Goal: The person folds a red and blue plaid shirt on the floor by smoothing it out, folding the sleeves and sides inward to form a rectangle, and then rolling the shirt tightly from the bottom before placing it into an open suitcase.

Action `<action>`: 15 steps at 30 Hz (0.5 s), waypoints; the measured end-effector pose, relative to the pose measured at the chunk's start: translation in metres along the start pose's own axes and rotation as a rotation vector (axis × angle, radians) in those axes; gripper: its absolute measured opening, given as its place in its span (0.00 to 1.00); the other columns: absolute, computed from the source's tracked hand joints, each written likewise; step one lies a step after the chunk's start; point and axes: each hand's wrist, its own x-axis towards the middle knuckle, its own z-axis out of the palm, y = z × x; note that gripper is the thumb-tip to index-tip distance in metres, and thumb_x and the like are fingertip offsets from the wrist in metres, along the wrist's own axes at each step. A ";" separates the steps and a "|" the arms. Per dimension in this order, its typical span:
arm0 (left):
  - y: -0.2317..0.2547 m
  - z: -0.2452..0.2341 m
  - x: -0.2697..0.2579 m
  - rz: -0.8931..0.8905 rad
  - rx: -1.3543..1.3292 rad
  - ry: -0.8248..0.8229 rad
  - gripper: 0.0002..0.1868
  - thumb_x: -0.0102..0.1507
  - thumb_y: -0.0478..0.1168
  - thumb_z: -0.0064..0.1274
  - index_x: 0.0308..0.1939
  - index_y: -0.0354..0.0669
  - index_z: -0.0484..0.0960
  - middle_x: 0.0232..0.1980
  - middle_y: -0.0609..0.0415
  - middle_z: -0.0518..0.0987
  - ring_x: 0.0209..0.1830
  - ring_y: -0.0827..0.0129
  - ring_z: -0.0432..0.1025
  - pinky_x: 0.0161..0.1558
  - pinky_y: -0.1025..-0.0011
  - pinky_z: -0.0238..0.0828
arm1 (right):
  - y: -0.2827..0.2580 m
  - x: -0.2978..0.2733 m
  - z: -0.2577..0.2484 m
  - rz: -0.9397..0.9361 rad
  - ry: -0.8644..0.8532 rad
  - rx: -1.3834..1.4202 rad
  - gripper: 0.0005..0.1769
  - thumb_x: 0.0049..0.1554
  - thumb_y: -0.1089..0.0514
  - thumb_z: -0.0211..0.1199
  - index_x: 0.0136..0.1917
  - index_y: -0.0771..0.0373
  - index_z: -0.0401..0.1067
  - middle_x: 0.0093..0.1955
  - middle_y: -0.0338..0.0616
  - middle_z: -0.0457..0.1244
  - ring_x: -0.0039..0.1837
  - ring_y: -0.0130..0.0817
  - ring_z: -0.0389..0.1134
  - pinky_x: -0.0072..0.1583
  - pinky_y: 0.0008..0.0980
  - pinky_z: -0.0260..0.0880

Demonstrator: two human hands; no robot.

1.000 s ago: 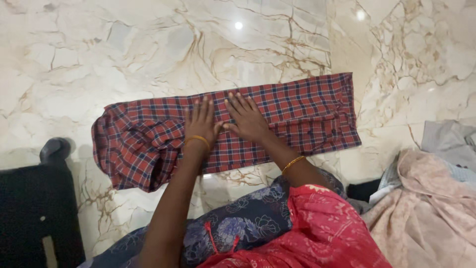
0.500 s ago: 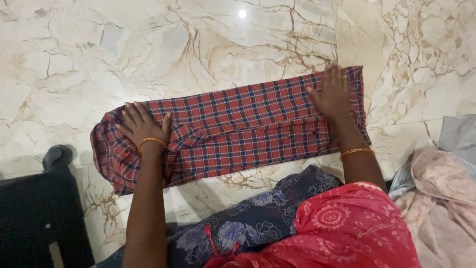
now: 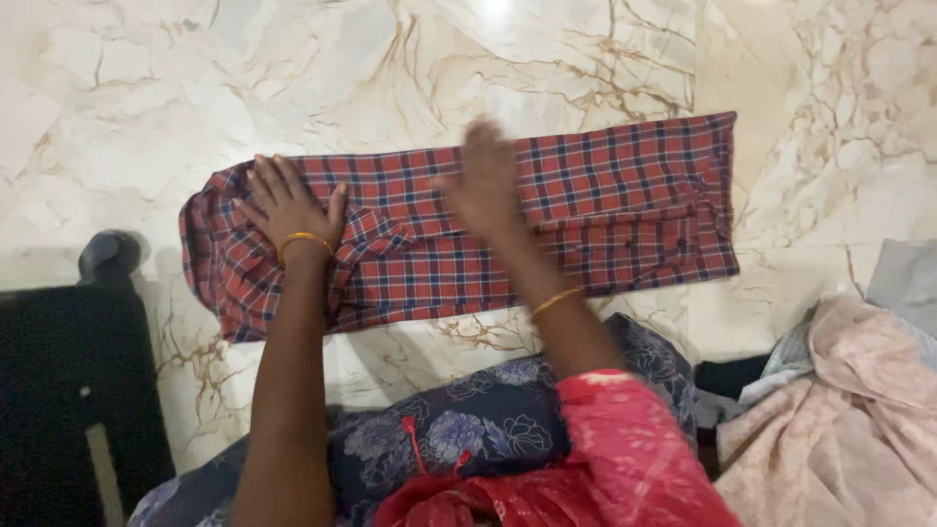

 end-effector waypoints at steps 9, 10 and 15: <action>0.000 -0.004 0.001 0.007 -0.011 -0.028 0.57 0.66 0.77 0.31 0.83 0.35 0.46 0.86 0.35 0.40 0.86 0.42 0.32 0.76 0.32 0.19 | 0.038 -0.006 0.010 -0.078 -0.138 -0.182 0.48 0.63 0.23 0.25 0.85 0.52 0.31 0.87 0.53 0.23 0.87 0.46 0.24 0.81 0.50 0.23; 0.000 -0.004 0.001 0.007 -0.013 -0.025 0.57 0.66 0.77 0.32 0.83 0.35 0.46 0.86 0.35 0.40 0.86 0.42 0.32 0.75 0.32 0.19 | 0.069 -0.013 0.000 0.006 -0.118 -0.167 0.50 0.64 0.22 0.26 0.86 0.55 0.31 0.88 0.54 0.25 0.88 0.48 0.24 0.82 0.49 0.23; -0.003 0.000 0.003 -0.011 0.007 -0.027 0.57 0.65 0.77 0.31 0.82 0.37 0.45 0.85 0.36 0.40 0.85 0.42 0.32 0.75 0.33 0.19 | 0.190 -0.032 -0.022 0.263 0.021 -0.067 0.51 0.65 0.24 0.26 0.86 0.61 0.31 0.88 0.55 0.25 0.87 0.52 0.24 0.81 0.57 0.20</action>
